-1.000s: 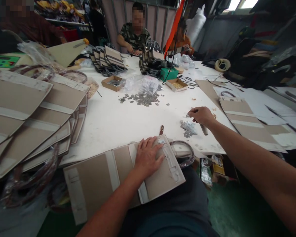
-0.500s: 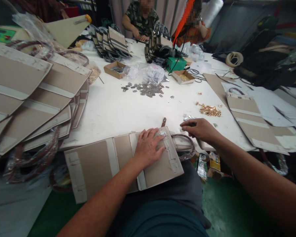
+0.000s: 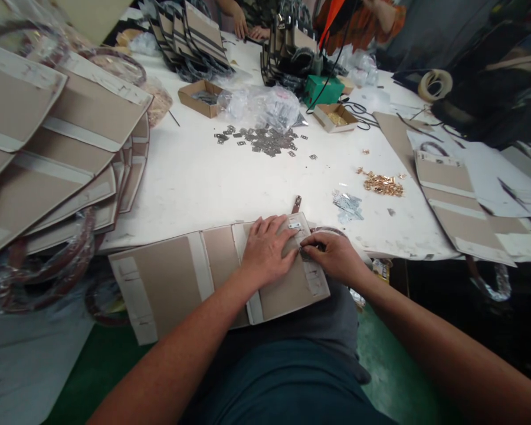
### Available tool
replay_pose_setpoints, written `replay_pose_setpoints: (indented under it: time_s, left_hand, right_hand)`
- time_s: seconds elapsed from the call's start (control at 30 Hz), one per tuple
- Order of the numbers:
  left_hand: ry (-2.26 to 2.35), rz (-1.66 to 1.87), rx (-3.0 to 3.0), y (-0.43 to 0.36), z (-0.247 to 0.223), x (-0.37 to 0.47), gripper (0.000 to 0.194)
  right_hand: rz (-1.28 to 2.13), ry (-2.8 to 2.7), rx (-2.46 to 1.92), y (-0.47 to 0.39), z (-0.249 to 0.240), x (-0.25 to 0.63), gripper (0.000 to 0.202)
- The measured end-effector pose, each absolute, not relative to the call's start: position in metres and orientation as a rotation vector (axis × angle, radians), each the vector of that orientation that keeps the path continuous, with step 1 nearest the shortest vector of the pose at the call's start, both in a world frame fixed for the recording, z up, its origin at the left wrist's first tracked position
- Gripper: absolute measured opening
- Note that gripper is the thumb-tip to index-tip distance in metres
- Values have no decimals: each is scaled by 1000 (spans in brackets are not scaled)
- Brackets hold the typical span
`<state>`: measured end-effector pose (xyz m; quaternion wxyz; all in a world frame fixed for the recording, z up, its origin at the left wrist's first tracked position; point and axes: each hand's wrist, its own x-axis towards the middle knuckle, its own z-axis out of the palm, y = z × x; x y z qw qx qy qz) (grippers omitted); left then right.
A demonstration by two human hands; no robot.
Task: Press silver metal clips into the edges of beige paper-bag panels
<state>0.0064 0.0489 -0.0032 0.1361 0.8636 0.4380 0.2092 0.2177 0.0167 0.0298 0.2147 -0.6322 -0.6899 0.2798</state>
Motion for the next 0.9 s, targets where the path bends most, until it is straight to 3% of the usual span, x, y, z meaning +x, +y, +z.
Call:
replay_pose_setpoints:
  time_s: [0.47,0.9]
  left_hand:
    - [1275,603,2498,48,-2,6,47]
    - [1271,597,2505,49,-4,7,48]
  right_hand:
    - [917,-1837,-1784,16,35,221,15]
    - [811,-1856,-1770,13,27,217,15]
